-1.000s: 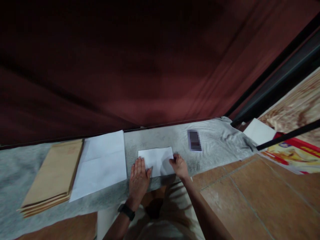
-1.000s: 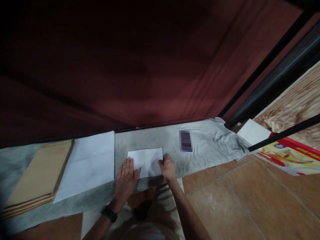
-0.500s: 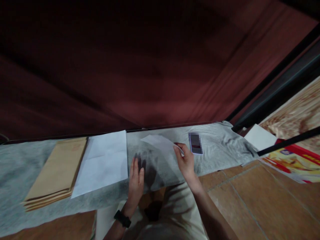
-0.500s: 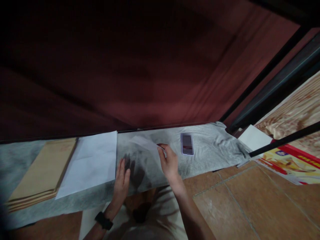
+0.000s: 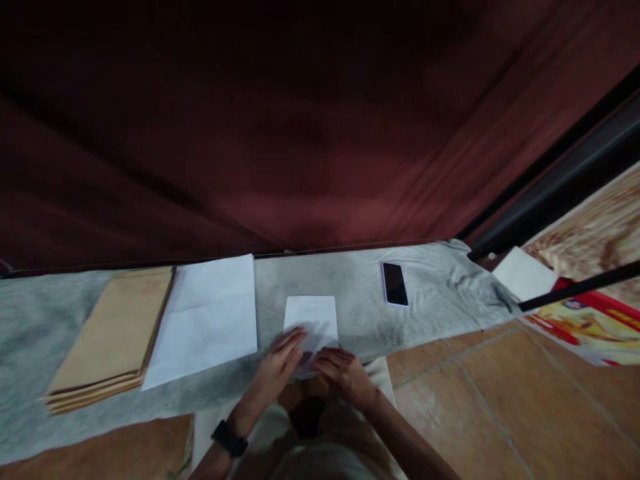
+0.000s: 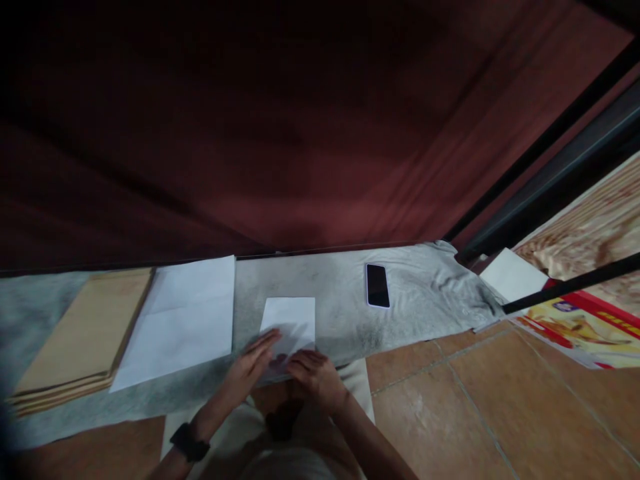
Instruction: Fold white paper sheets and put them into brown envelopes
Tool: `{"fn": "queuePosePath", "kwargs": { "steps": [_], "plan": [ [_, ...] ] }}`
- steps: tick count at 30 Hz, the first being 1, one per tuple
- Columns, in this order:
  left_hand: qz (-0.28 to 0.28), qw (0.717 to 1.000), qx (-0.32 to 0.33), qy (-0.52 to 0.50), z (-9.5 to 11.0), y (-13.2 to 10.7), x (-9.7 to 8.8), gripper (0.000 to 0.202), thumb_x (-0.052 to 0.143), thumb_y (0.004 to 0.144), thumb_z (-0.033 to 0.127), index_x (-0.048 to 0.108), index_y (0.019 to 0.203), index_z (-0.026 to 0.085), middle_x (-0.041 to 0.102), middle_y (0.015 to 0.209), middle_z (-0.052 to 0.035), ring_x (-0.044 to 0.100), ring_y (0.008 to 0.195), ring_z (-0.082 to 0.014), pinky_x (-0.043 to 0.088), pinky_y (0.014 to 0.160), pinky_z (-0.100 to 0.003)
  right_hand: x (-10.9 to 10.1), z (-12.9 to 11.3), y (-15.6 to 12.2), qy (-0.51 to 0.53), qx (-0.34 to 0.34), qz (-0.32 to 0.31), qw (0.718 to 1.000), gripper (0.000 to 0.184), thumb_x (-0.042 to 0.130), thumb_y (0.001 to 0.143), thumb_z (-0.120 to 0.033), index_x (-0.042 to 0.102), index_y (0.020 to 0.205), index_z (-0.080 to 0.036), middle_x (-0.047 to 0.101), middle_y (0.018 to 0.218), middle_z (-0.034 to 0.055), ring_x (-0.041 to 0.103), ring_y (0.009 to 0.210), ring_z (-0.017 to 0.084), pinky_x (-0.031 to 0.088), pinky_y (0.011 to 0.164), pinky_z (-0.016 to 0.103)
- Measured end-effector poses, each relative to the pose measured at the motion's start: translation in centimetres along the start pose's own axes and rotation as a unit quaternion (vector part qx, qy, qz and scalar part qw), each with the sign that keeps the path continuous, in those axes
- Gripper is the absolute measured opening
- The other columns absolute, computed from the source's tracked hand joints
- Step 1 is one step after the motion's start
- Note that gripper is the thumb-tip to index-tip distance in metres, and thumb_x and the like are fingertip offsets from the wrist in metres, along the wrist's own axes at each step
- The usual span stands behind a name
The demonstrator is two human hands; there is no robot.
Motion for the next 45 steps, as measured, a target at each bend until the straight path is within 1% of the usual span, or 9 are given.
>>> {"fn": "queuePosePath", "kwargs": {
  "steps": [4,9,13,17,25,31,36,41,45],
  "plan": [
    [-0.069,0.993,0.065,0.064,0.8,-1.0,-0.1,0.047,0.055,0.096,0.043,0.056,0.142,0.031,0.06,0.145,-0.0042,0.051,0.138,-0.0214,0.04,0.119,-0.046,-0.7,0.8,-0.2,0.015,0.039,-0.029,0.999,0.038,0.064,0.089,-0.015,0.062,0.126,-0.022,0.068,0.128,0.0097,0.062,0.119,0.022,0.048,0.108,0.039],
    [-0.085,0.987,0.085,0.111,0.1,-2.2,-1.1,0.065,0.068,0.088,0.043,0.047,0.149,0.03,0.053,0.152,-0.007,0.05,0.139,-0.0247,0.045,0.115,-0.046,-1.8,3.3,-0.5,0.033,0.075,-0.005,0.997,0.049,0.061,0.078,-0.005,0.065,0.124,-0.023,0.069,0.126,0.0086,0.061,0.122,0.023,0.042,0.114,0.044],
    [-0.031,0.991,0.069,0.114,-1.4,-1.8,-1.4,0.046,0.061,0.092,0.031,0.059,0.138,0.03,0.064,0.139,-0.0058,0.059,0.129,-0.0232,0.049,0.111,-0.045,-2.2,4.7,-0.3,0.046,0.097,0.067,0.992,0.035,0.055,0.088,-0.007,0.068,0.115,-0.024,0.074,0.115,0.006,0.067,0.112,0.02,0.046,0.11,0.044],
    [0.05,0.997,0.011,0.056,-2.8,-0.7,-1.4,0.029,0.057,0.094,0.038,0.069,0.119,0.029,0.076,0.114,-0.0049,0.071,0.108,-0.0212,0.057,0.098,-0.037,-2.4,5.4,0.2,0.053,0.137,0.111,0.983,0.017,0.055,0.097,-0.02,0.07,0.104,-0.023,0.076,0.101,0.0059,0.069,0.106,0.022,0.054,0.1,0.04],
    [0.115,0.982,-0.148,-0.01,-3.4,1.6,-1.4,0.029,0.053,0.09,0.049,0.069,0.097,0.025,0.077,0.095,-0.004,0.073,0.089,-0.0216,0.058,0.084,-0.035,-2.0,7.0,0.7,0.038,0.238,0.121,0.963,0.023,0.049,0.102,-0.032,0.069,0.097,-0.021,0.074,0.09,0.0052,0.07,0.088,0.021,0.055,0.084,0.032],
    [0.148,0.969,-0.2,0.003,-3.2,3.2,-1.3,0.03,0.055,0.088,0.045,0.067,0.104,0.022,0.074,0.085,-0.0033,0.071,0.077,-0.021,0.055,0.073,-0.033,-1.5,7.8,1.9,0.02,0.291,0.118,0.949,0.026,0.045,0.104,-0.034,0.067,0.103,-0.019,0.074,0.086,0.0051,0.071,0.081,0.02,0.053,0.077,0.028],
    [0.14,0.964,-0.225,0.033,-3.0,3.9,-1.1,0.039,0.054,0.091,0.04,0.063,0.123,0.02,0.072,0.087,-0.0027,0.07,0.075,-0.0203,0.053,0.068,-0.032,-1.0,7.9,2.7,-0.069,0.321,0.104,0.939,0.023,0.047,0.103,-0.03,0.064,0.112,-0.018,0.074,0.083,0.0048,0.071,0.077,0.022,0.051,0.077,0.03],
    [0.129,0.961,-0.234,0.07,-3.0,4.1,-0.9,0.044,0.054,0.092,0.035,0.059,0.133,0.018,0.072,0.086,-0.0029,0.069,0.077,-0.0215,0.052,0.07,-0.033,-0.6,7.9,3.1,-0.132,0.329,0.1,0.93,0.031,0.047,0.102,-0.025,0.057,0.129,-0.013,0.076,0.095,0.01,0.072,0.088,0.025,0.05,0.087,0.034],
    [0.15,0.963,-0.199,0.105,-3.0,4.3,-0.5,0.039,0.054,0.092,0.029,0.061,0.129,0.02,0.074,0.094,-0.0057,0.07,0.085,-0.0238,0.054,0.077,-0.035,-0.5,7.7,3.3,-0.151,0.323,0.096,0.929,0.03,0.045,0.102,-0.023,0.056,0.129,-0.016,0.076,0.094,0.01,0.072,0.089,0.024,0.049,0.091,0.035]
  ]
}}
Point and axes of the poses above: each hand's wrist, its own y-axis towards the middle knuckle, its own x-axis out of the palm, z = x × y, the point moved 4 cm from there along y, towards the middle knuckle
